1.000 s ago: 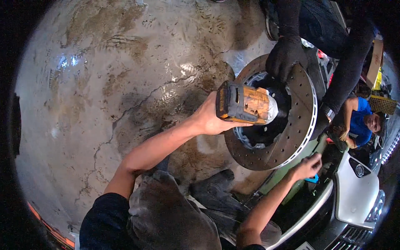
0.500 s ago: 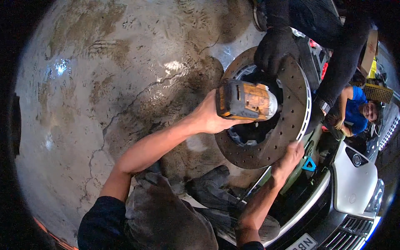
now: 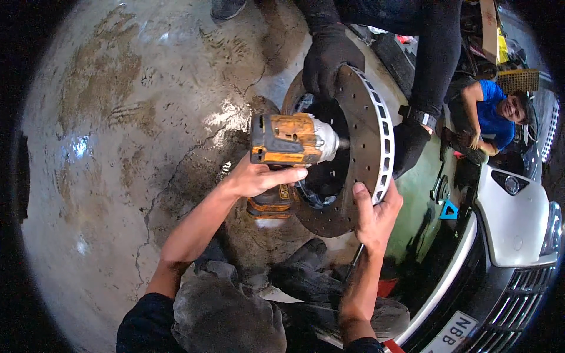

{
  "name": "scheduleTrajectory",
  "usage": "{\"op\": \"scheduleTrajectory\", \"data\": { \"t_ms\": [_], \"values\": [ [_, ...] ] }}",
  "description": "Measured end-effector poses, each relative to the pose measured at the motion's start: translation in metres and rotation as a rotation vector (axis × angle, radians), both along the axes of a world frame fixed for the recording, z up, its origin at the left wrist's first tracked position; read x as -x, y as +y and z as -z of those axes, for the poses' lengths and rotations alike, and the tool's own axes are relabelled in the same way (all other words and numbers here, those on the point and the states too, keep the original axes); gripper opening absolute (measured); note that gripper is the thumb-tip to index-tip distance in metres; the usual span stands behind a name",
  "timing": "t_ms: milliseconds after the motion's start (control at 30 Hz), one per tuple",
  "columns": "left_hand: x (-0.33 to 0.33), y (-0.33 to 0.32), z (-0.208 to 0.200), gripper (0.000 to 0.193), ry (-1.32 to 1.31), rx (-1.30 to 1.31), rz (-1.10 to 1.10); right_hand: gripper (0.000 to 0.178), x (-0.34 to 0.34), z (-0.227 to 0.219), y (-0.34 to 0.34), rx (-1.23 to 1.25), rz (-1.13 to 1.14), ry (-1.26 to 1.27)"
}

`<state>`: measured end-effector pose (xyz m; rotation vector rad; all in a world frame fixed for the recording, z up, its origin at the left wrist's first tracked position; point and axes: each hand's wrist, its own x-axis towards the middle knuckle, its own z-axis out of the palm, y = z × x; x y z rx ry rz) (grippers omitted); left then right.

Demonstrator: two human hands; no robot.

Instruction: Replacing and assembling high-performance brake rotors and components.

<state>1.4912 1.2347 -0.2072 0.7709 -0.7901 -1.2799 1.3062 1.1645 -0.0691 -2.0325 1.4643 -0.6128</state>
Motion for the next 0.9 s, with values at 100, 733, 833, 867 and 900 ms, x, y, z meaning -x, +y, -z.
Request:
{"op": "scheduleTrajectory", "data": {
  "t_ms": [100, 733, 833, 867, 900],
  "values": [
    [0.004, -0.004, 0.007, 0.040, -0.141, 0.001, -0.026, 0.039, 0.001, -0.001, -0.001, -0.008, 0.012, 0.029],
    [0.015, 0.000, -0.007, 0.029, 0.029, -0.222, 0.134, 0.042, -0.006, -0.005, -0.005, -0.023, -0.035, 0.019],
    [0.016, -0.001, -0.007, 0.025, 0.026, -0.121, 0.005, 0.041, -0.006, -0.004, -0.004, -0.008, -0.041, -0.002],
    [0.016, -0.001, -0.007, 0.025, -0.025, -0.109, -0.007, 0.041, -0.006, -0.004, -0.004, 0.017, -0.045, -0.009],
    [0.016, -0.001, -0.006, 0.024, -0.073, -0.104, -0.004, 0.041, -0.006, -0.004, -0.004, 0.017, -0.055, -0.021]
  ]
}}
